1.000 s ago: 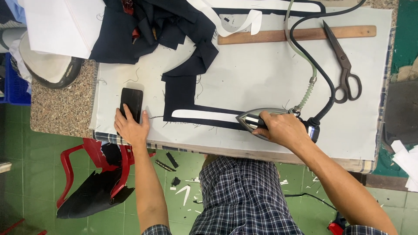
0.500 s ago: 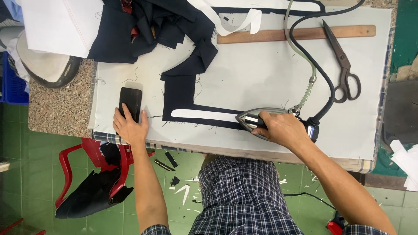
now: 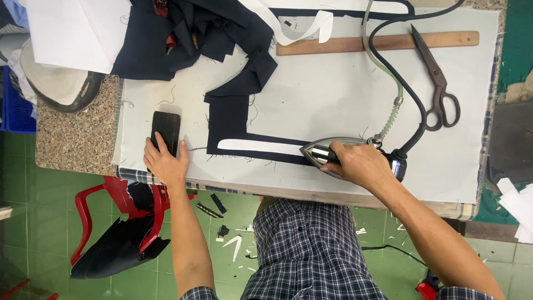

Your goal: The person places a white paper pattern onto a black fabric piece and uses a steam iron to press the fabric. They repeatedly move the iron over the fabric while holding a black rectangular block to assist with the pressing.

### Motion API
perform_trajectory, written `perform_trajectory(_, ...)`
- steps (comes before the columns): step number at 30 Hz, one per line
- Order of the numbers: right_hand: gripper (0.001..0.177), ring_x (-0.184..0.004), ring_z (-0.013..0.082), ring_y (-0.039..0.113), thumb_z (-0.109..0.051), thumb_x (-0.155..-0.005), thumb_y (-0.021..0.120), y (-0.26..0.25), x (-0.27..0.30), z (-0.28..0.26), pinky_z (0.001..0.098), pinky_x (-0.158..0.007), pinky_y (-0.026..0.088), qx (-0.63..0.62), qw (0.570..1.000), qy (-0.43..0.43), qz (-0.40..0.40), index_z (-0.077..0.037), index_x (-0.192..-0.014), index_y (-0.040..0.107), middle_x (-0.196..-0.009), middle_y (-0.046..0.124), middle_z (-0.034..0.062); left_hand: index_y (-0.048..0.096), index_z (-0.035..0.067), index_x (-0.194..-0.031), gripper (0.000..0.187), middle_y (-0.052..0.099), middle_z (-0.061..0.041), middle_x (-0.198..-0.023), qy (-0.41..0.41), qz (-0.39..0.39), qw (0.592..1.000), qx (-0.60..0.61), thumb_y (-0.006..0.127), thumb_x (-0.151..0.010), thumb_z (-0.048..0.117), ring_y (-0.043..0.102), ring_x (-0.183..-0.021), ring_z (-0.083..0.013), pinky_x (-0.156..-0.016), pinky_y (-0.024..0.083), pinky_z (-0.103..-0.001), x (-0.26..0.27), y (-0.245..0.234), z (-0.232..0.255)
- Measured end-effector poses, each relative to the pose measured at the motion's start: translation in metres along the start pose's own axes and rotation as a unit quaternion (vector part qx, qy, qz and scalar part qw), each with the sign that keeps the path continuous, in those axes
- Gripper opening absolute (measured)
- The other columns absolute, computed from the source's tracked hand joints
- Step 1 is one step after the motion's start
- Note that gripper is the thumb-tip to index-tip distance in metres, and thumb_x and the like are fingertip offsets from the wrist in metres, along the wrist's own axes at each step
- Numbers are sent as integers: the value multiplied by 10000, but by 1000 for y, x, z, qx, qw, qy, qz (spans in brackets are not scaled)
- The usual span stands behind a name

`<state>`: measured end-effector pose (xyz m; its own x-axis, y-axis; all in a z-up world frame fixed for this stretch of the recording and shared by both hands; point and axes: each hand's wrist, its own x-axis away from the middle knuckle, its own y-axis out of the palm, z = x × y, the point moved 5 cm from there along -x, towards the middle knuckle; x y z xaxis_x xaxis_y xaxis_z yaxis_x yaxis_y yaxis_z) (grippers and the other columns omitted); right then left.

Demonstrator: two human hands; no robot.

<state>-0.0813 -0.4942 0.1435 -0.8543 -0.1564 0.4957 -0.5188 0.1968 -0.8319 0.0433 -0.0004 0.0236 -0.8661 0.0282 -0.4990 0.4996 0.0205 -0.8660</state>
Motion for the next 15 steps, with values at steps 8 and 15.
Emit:
perform_trajectory(8,475,-882,330,775,-559,-887,649,2,-2,1,454,-815,601,-18,1000,8,-16,-158,-1140,604,-878,778,130,651,-2,-1394,601,599,-365,-1210,49,-80,980,176,810,-872,250,595,-1046,-561,-899,422,-615,-7,-6,17)
perform_trajectory(15,515,-879,312,774,-598,-900,618,-1,-1,0,441,-794,603,-9,1000,-16,-20,-148,-1150,592,-873,767,116,584,220,-1436,681,543,-225,-1405,269,-266,867,325,804,-792,225,509,-1306,-453,-1116,343,-572,30,-59,183)
